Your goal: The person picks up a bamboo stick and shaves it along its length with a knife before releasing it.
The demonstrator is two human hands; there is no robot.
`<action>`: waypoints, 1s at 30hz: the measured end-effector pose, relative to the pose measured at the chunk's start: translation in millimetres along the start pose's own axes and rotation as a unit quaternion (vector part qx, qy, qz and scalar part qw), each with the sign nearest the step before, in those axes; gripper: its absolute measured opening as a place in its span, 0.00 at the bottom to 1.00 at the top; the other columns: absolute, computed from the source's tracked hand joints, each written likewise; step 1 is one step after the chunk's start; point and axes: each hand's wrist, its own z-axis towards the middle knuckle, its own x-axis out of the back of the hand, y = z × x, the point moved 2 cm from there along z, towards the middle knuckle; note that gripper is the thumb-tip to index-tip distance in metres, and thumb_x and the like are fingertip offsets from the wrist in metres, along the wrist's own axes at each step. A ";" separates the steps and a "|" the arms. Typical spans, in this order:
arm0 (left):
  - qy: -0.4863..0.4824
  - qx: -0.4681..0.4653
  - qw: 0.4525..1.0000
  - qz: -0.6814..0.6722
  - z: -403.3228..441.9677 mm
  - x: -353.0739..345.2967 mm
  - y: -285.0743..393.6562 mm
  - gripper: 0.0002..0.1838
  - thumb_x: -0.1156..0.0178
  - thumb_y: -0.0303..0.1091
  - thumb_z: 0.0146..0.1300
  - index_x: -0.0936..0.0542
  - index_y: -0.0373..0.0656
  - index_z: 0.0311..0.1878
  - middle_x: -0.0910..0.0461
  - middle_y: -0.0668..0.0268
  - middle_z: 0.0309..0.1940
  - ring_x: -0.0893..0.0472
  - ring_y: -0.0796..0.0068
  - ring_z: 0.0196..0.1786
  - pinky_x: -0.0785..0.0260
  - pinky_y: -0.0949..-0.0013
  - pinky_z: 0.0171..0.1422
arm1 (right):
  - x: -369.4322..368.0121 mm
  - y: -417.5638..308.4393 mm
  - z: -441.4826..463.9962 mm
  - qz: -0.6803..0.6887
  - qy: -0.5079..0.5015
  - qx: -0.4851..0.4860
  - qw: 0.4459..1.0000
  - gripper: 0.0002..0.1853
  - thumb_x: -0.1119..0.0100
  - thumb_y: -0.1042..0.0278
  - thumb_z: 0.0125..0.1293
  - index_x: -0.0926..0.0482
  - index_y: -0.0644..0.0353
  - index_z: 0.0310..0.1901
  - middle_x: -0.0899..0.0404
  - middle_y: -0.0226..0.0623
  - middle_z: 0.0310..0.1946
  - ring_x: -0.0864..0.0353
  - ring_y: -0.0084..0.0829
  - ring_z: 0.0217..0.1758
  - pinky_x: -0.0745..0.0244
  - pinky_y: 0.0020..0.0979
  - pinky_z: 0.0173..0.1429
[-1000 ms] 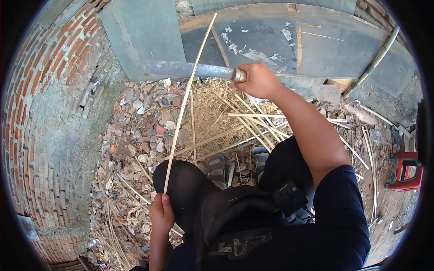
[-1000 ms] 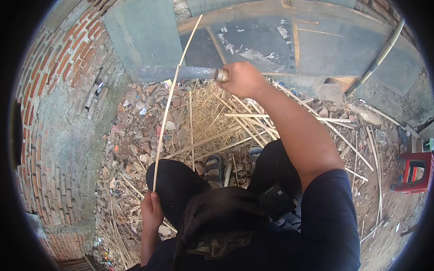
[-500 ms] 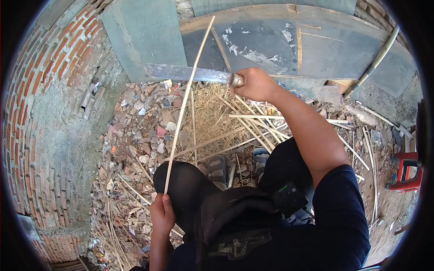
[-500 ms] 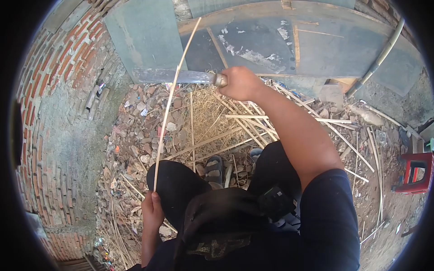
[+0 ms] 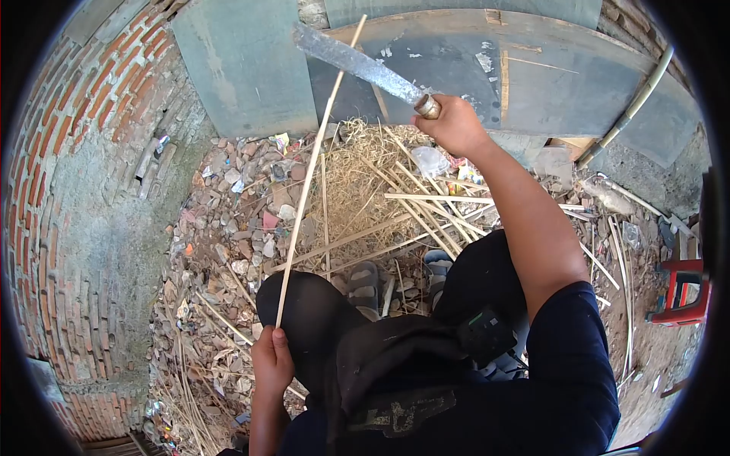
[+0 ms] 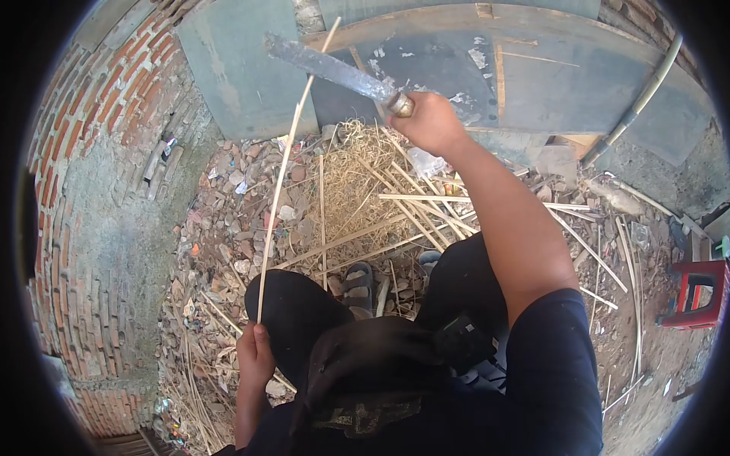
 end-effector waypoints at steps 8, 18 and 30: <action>-0.005 -0.017 0.999 0.037 -1.3 -1.4 6.5 0.25 0.52 0.48 0.82 0.32 0.38 0.30 0.33 0.59 0.15 0.31 0.68 0.18 0.41 0.61 0.25 | 2.7 2.1 1.0 -0.003 -0.011 -0.012 1.000 0.18 0.29 0.55 0.61 0.14 0.61 0.45 0.13 0.46 0.32 0.13 0.42 0.34 0.18 0.42 0.45; 0.002 -0.006 0.998 0.059 4.6 -2.0 6.7 0.26 0.53 0.48 0.82 0.31 0.38 0.29 0.31 0.56 0.15 0.29 0.61 0.18 0.39 0.59 0.25 | -28.3 -18.1 -8.4 -0.080 -0.100 0.081 0.988 0.17 0.31 0.58 0.60 0.14 0.58 0.47 0.13 0.49 0.36 0.13 0.46 0.41 0.19 0.45 0.52; 0.003 -0.007 0.999 0.052 9.1 -2.9 8.1 0.25 0.52 0.46 0.82 0.32 0.38 0.29 0.31 0.57 0.15 0.29 0.62 0.19 0.39 0.59 0.26 | -29.1 -6.5 -9.0 -0.114 -0.052 0.156 0.980 0.16 0.28 0.57 0.59 0.14 0.60 0.43 0.14 0.48 0.30 0.13 0.45 0.34 0.19 0.42 0.44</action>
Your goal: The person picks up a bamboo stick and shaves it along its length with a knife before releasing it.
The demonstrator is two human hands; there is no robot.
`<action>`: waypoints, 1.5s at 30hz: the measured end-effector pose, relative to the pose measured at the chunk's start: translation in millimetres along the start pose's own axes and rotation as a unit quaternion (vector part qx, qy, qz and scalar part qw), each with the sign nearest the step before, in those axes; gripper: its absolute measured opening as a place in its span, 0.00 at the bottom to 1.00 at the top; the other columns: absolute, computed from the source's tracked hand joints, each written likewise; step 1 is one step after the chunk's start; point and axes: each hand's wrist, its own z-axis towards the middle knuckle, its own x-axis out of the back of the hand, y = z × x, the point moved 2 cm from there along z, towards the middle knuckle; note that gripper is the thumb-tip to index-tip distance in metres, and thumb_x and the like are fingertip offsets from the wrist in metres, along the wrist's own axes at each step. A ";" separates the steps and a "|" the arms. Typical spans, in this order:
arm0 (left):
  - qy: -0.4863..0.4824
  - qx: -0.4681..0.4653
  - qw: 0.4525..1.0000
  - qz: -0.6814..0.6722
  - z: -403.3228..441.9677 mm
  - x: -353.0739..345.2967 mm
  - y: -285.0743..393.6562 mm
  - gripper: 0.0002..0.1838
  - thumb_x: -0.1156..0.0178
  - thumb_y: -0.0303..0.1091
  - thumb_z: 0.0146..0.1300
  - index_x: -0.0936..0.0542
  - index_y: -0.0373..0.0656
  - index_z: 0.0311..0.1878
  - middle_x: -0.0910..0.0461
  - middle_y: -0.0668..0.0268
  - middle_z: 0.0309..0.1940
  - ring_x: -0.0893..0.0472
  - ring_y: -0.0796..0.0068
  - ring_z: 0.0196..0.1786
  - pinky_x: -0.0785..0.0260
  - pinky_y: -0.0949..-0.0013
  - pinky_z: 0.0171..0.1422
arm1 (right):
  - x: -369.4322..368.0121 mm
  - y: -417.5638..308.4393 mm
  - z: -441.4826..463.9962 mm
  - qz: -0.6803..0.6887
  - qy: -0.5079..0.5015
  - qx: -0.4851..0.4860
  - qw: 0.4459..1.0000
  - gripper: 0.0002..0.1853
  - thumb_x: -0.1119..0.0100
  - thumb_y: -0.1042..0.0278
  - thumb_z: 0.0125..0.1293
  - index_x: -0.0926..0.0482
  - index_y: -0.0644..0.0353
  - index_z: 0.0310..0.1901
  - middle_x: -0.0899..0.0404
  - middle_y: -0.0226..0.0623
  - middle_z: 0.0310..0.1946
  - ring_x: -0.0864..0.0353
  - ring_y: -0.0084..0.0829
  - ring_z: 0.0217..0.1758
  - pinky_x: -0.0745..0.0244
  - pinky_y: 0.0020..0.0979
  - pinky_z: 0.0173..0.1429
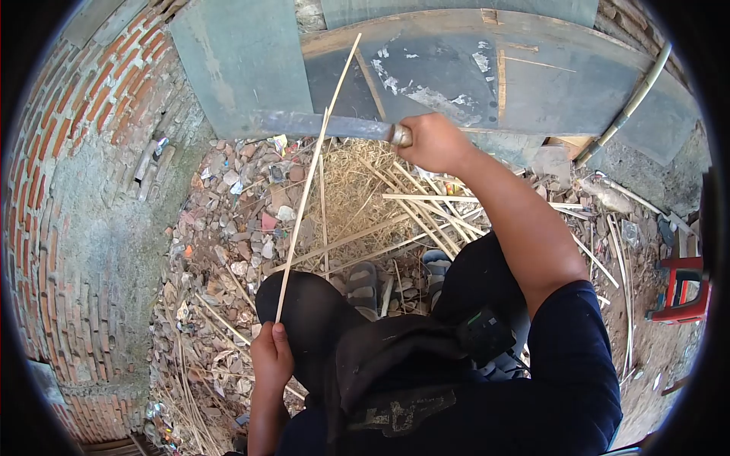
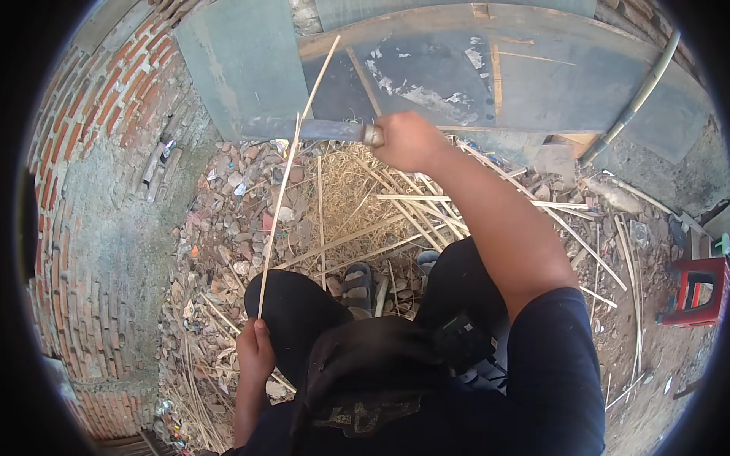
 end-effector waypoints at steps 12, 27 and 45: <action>0.002 -0.012 1.000 -0.006 -4.1 0.7 1.3 0.25 0.53 0.47 0.82 0.33 0.38 0.29 0.32 0.56 0.15 0.30 0.58 0.18 0.40 0.57 0.26 | 24.8 6.3 5.0 0.053 0.052 -0.117 0.990 0.17 0.30 0.57 0.57 0.13 0.61 0.43 0.13 0.52 0.36 0.12 0.50 0.41 0.18 0.45 0.50; -0.005 -0.028 0.999 0.023 -9.0 1.6 4.8 0.24 0.52 0.46 0.81 0.32 0.39 0.29 0.31 0.54 0.15 0.27 0.53 0.17 0.40 0.56 0.24 | 37.9 21.8 3.2 0.099 0.067 -0.181 0.976 0.18 0.30 0.57 0.59 0.15 0.63 0.43 0.13 0.51 0.33 0.12 0.49 0.39 0.19 0.43 0.47; -0.002 -0.013 0.999 0.042 -0.9 1.8 2.5 0.25 0.54 0.48 0.82 0.30 0.38 0.31 0.29 0.49 0.18 0.25 0.43 0.23 0.37 0.53 0.27 | 6.9 -15.7 3.5 0.019 -0.051 -0.061 0.997 0.15 0.35 0.62 0.57 0.13 0.57 0.45 0.13 0.50 0.40 0.14 0.52 0.47 0.19 0.47 0.56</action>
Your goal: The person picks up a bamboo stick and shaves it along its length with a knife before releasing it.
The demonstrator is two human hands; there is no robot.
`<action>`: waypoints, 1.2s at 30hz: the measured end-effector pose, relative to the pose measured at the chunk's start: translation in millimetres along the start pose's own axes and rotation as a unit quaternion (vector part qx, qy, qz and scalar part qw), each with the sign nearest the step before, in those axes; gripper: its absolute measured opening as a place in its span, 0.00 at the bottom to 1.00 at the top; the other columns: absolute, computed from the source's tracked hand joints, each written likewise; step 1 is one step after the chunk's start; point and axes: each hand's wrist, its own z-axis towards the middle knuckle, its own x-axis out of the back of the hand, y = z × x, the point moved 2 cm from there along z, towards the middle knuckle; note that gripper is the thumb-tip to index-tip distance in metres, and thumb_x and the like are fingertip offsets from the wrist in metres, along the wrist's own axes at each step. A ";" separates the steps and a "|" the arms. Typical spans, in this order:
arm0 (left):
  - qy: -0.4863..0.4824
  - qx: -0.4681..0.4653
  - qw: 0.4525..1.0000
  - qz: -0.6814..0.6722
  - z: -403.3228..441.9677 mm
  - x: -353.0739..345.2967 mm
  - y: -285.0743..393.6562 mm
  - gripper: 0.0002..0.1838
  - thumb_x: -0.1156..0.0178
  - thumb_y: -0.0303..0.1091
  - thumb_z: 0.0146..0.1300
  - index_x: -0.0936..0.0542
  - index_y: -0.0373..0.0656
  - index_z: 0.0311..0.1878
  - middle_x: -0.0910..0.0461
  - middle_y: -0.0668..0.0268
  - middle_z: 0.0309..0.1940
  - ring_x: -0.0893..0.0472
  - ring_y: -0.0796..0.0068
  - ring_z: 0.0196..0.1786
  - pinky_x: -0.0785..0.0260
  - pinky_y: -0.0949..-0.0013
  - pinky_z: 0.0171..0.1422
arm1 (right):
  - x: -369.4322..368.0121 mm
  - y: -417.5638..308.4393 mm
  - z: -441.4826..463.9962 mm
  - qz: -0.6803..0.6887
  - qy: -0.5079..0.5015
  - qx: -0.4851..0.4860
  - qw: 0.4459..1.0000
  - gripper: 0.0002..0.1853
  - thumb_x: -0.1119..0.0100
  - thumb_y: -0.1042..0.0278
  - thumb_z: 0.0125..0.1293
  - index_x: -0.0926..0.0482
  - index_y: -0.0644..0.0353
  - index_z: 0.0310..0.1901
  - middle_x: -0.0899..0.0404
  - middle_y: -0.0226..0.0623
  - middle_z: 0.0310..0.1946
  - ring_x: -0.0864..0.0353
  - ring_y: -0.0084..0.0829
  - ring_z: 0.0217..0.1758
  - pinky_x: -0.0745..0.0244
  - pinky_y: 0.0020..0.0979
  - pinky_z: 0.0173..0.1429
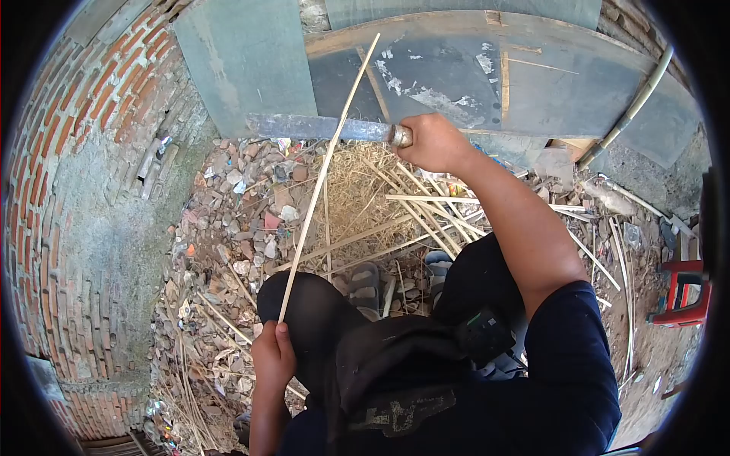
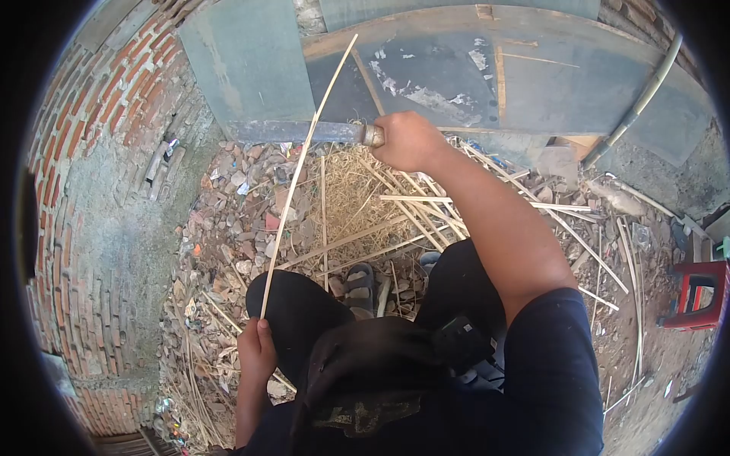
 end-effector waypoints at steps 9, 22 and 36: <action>-0.078 0.079 0.984 -0.137 -0.9 11.6 7.1 0.13 0.36 0.39 0.73 0.25 0.38 0.44 0.25 0.69 0.26 0.27 0.77 0.29 0.34 0.67 0.35 | 6.6 6.1 -3.2 0.081 0.017 0.004 0.997 0.19 0.28 0.59 0.59 0.14 0.61 0.49 0.16 0.46 0.25 0.17 0.40 0.28 0.23 0.40 0.39; 0.019 0.062 0.993 0.095 -108.9 6.8 -97.1 0.17 0.47 0.43 0.76 0.24 0.37 0.37 0.23 0.48 0.24 0.22 0.41 0.28 0.32 0.47 0.33 | 1.3 43.6 7.3 0.006 0.029 -0.052 0.998 0.22 0.31 0.58 0.54 0.14 0.60 0.49 0.13 0.52 0.35 0.12 0.48 0.41 0.19 0.45 0.51; 0.031 0.063 0.990 0.125 -104.7 13.4 -103.8 0.24 0.55 0.45 0.80 0.30 0.37 0.30 0.28 0.45 0.21 0.26 0.35 0.27 0.38 0.45 0.31 | 11.3 56.0 -0.9 -0.017 -0.017 -0.024 0.999 0.19 0.27 0.59 0.57 0.15 0.64 0.45 0.14 0.45 0.29 0.15 0.36 0.32 0.22 0.39 0.43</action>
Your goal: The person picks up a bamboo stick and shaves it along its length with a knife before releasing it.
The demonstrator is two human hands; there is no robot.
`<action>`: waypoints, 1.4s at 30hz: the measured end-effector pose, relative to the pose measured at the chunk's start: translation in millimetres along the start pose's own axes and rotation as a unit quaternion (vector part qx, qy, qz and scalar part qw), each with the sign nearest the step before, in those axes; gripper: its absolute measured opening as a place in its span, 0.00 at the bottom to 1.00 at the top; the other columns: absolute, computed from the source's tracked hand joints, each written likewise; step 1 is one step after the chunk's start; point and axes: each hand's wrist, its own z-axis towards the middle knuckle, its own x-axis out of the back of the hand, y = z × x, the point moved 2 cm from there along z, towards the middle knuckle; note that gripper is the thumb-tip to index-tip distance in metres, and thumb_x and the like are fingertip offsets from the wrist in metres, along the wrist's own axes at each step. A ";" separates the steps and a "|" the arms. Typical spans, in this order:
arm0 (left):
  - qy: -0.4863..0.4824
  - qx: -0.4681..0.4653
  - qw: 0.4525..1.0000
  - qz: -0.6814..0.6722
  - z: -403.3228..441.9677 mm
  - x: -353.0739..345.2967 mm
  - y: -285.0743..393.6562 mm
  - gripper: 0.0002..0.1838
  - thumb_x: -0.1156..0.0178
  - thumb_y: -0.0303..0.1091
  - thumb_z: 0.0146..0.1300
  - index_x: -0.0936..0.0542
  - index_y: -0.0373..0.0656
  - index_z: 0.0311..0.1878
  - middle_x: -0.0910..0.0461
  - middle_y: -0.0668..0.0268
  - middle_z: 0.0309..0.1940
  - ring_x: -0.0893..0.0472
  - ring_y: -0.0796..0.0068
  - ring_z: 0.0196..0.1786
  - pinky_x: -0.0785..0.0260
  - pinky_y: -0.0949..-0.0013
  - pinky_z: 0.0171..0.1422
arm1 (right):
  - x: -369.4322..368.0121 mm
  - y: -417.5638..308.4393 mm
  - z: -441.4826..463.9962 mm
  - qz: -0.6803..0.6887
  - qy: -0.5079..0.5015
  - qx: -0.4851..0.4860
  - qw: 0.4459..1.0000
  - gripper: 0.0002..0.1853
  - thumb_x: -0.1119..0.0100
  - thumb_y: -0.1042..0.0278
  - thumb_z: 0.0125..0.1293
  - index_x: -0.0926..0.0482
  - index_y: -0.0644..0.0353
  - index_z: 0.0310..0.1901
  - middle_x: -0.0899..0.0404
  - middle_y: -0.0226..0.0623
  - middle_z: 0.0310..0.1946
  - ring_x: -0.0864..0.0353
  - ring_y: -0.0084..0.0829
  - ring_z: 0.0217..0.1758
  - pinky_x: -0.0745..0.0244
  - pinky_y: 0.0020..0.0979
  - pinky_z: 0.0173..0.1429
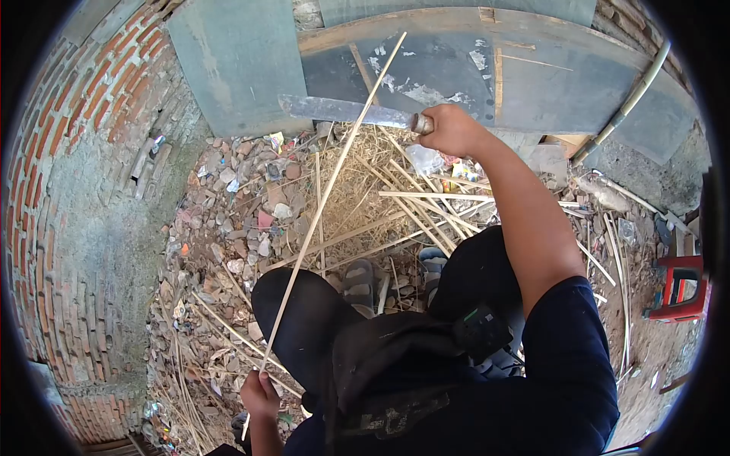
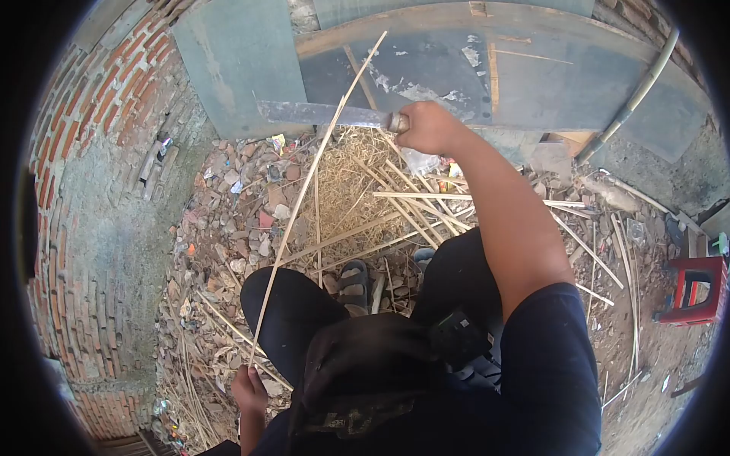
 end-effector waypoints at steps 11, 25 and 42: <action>0.007 -0.017 0.999 0.029 -4.2 -1.3 -16.9 0.24 0.54 0.47 0.79 0.28 0.38 0.31 0.26 0.47 0.20 0.23 0.35 0.27 0.35 0.44 0.30 | 15.0 33.9 7.2 0.101 0.073 -0.148 0.981 0.20 0.30 0.56 0.56 0.16 0.63 0.43 0.13 0.48 0.33 0.12 0.42 0.38 0.20 0.42 0.46; 0.040 -0.033 0.997 0.057 -3.0 0.7 -7.9 0.21 0.52 0.44 0.78 0.29 0.41 0.30 0.26 0.48 0.19 0.25 0.35 0.24 0.36 0.42 0.28 | -10.7 -12.9 2.5 0.030 -0.016 -0.025 0.999 0.17 0.32 0.62 0.53 0.15 0.62 0.43 0.13 0.53 0.36 0.13 0.51 0.42 0.20 0.45 0.51; 0.045 -0.034 0.998 0.040 -4.8 -4.1 -15.7 0.23 0.52 0.47 0.78 0.28 0.40 0.30 0.26 0.47 0.19 0.25 0.35 0.24 0.35 0.44 0.28 | 7.7 22.6 9.9 0.106 0.072 -0.138 0.982 0.19 0.30 0.56 0.56 0.15 0.62 0.42 0.13 0.49 0.35 0.12 0.45 0.40 0.20 0.43 0.50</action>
